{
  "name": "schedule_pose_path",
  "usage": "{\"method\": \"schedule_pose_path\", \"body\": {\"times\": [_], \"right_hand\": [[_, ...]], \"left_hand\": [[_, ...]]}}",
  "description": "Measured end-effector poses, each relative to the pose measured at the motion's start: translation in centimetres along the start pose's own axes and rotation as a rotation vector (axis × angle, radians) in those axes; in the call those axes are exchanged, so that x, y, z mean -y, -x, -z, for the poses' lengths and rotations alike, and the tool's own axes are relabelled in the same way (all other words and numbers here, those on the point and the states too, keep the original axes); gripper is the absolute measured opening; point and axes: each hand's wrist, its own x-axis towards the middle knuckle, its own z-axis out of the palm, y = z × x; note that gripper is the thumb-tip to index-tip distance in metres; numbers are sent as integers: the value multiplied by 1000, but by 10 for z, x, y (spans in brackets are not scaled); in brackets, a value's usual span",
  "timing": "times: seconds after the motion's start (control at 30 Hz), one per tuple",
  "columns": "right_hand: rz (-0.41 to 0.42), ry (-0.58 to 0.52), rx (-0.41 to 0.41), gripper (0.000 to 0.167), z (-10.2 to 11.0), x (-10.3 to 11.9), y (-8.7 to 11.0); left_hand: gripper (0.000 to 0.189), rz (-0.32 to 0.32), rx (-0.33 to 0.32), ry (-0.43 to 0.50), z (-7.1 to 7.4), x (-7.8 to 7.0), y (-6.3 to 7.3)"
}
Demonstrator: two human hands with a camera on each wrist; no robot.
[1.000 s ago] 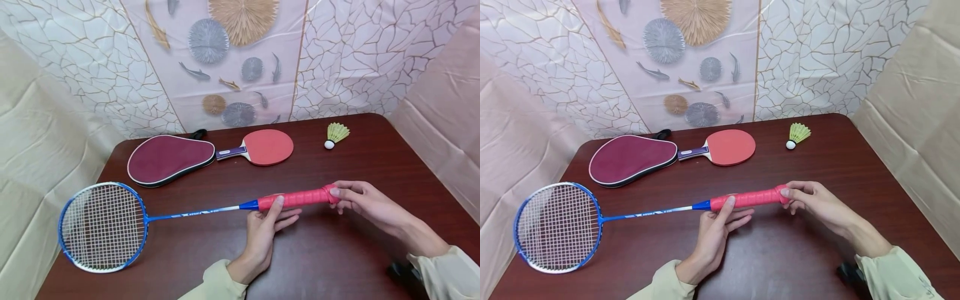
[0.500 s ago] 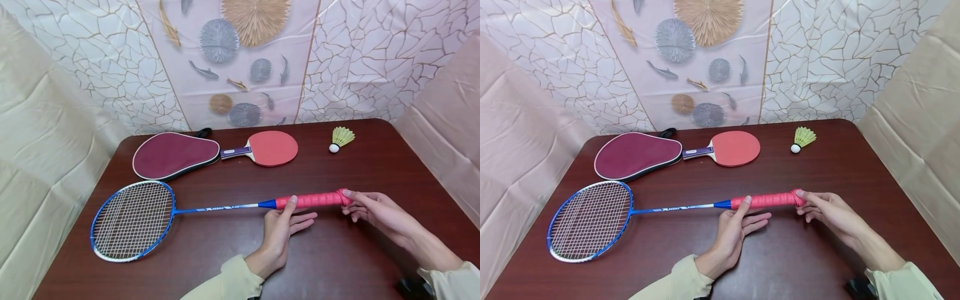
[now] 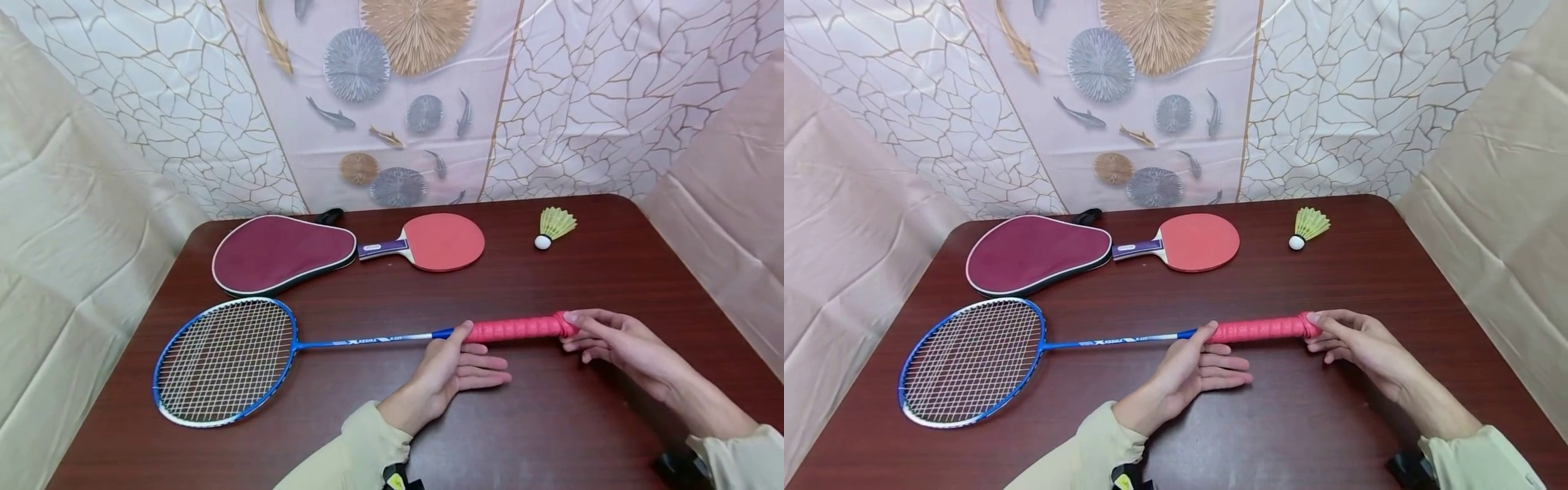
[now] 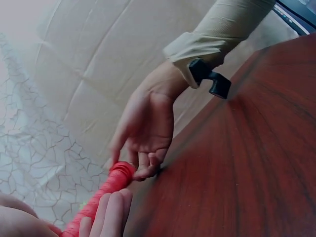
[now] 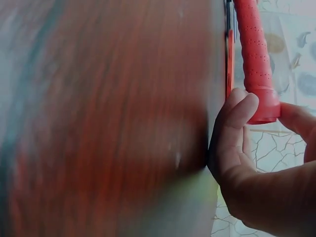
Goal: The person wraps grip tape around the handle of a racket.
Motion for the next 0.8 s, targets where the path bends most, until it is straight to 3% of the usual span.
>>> {"method": "schedule_pose_path", "body": {"times": [0.23, 0.4, 0.63, 0.8], "right_hand": [[-36, 159, -10, 47, 8, 2, -2], [-42, 244, 11, 49, 8, 3, -5], [-70, 285, 39, 47, 8, -2, -6], [-72, 335, -74, 57, 0, -1, -1]], "left_hand": [[55, 47, 44, -31, 1, -3, -2], [60, 100, 73, -122, 1, -5, -2], [55, 145, 58, -217, 5, -4, -4], [50, 153, 138, -212, 16, -12, -3]]}}
